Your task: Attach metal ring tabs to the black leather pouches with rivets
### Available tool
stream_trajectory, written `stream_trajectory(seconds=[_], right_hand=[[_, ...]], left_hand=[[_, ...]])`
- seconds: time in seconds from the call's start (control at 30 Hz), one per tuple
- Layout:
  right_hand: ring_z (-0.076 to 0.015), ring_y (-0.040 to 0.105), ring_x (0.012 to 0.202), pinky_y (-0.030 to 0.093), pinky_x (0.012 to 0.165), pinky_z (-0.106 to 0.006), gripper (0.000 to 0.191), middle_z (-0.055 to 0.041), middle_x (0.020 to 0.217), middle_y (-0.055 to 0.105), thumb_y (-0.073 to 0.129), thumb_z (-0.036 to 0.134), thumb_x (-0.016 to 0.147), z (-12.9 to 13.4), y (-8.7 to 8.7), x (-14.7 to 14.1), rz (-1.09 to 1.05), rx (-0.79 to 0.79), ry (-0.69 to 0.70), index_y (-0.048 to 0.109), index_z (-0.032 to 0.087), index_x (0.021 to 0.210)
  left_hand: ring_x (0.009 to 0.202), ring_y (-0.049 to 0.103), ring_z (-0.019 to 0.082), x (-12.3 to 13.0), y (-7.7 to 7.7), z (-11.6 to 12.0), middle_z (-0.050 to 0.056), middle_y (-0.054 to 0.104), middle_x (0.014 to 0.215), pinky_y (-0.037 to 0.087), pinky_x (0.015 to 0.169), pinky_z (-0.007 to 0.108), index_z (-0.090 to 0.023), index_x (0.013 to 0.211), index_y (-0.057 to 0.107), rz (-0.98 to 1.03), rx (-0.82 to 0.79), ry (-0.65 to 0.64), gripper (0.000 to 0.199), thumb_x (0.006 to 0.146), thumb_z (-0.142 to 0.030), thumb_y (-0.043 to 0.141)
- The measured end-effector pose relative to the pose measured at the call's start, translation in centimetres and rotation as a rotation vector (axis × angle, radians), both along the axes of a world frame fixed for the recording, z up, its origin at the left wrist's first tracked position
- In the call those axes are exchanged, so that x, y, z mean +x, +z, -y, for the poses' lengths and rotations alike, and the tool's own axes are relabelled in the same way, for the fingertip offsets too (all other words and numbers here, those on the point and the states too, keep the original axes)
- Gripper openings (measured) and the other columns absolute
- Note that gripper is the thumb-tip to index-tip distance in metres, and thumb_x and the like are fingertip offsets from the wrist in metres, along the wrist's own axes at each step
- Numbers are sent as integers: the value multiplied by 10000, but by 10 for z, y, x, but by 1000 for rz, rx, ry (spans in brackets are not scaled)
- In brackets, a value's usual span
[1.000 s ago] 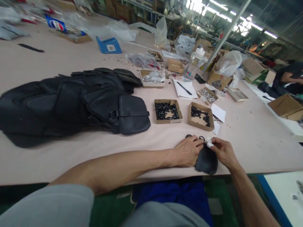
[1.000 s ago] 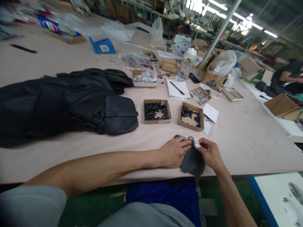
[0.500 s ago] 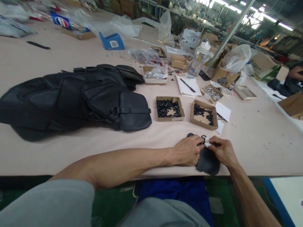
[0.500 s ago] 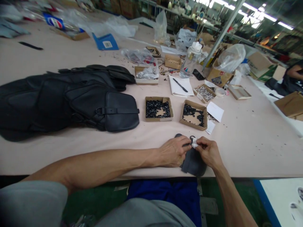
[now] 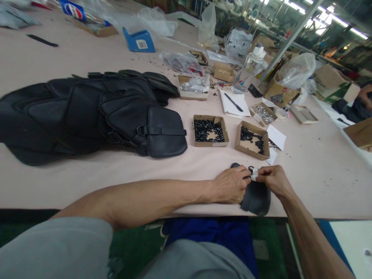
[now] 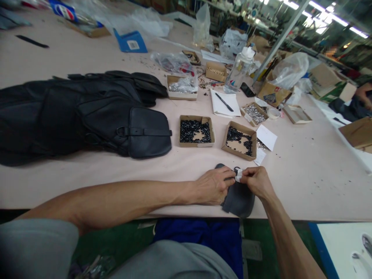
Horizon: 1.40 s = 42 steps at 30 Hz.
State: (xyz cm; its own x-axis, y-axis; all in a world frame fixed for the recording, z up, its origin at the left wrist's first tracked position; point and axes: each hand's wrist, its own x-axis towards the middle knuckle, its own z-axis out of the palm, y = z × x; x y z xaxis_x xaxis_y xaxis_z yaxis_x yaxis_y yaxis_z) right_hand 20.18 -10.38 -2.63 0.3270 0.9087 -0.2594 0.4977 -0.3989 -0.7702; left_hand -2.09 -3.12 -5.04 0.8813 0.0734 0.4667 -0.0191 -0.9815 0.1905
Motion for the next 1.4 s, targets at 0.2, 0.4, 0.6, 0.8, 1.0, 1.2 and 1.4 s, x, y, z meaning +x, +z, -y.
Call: stream_trajectory(seconds=[0.2,0.4,0.6,0.8,1.0,1.2,1.4], right_hand=[[-117,400,550,257,527,-273,86,21,556,545,705,217,581,-11,-1,11,1,-107,37,663,145,597],[-103,352,514,209,487,-261,107,39,508,475,661,244,574,-16,-1,12,80,-151,43,586,168,559],[-98,335,507,186,464,-256,121,43,511,437,654,220,546,-25,8,8,113,-200,81,544,175,522],[-172,504,649,365,578,-286,108,-13,688,593,656,276,695,4,8,-14,194,97,69,673,178,735],[-166,459,662,341,615,-297,58,15,684,505,621,260,790,18,0,-18,260,198,161,613,208,765],[-156,453,641,327,591,-288,123,12,681,548,654,293,759,8,-4,-5,88,68,139,670,176,795],[-124,428,545,262,511,-267,125,20,576,552,689,252,616,-12,3,7,90,-108,79,587,180,612]], left_hand=[[1076,554,279,0,-2,-1,157,646,1097,440,997,406,-102,1102,671,-21,-30,20,259,927,-272,582],[1090,545,284,-1,0,1,164,625,1089,440,992,413,-73,1113,662,-38,-60,27,284,937,-274,568],[1090,534,288,-2,4,1,176,618,1130,465,939,404,-73,1121,659,-42,-128,49,280,929,-259,578],[1078,546,292,-1,4,0,176,627,1079,447,996,417,-76,1070,676,-35,-58,26,251,949,-250,542],[1083,548,288,-2,6,2,177,638,1081,452,996,409,-75,1071,682,-17,-43,47,236,932,-228,566],[1098,547,292,-3,6,2,183,639,1105,446,1002,418,-68,1107,680,-15,-25,36,267,939,-238,560],[1094,539,292,-1,-1,2,175,635,1121,448,983,425,-75,1132,665,-26,-69,42,286,928,-260,589]])
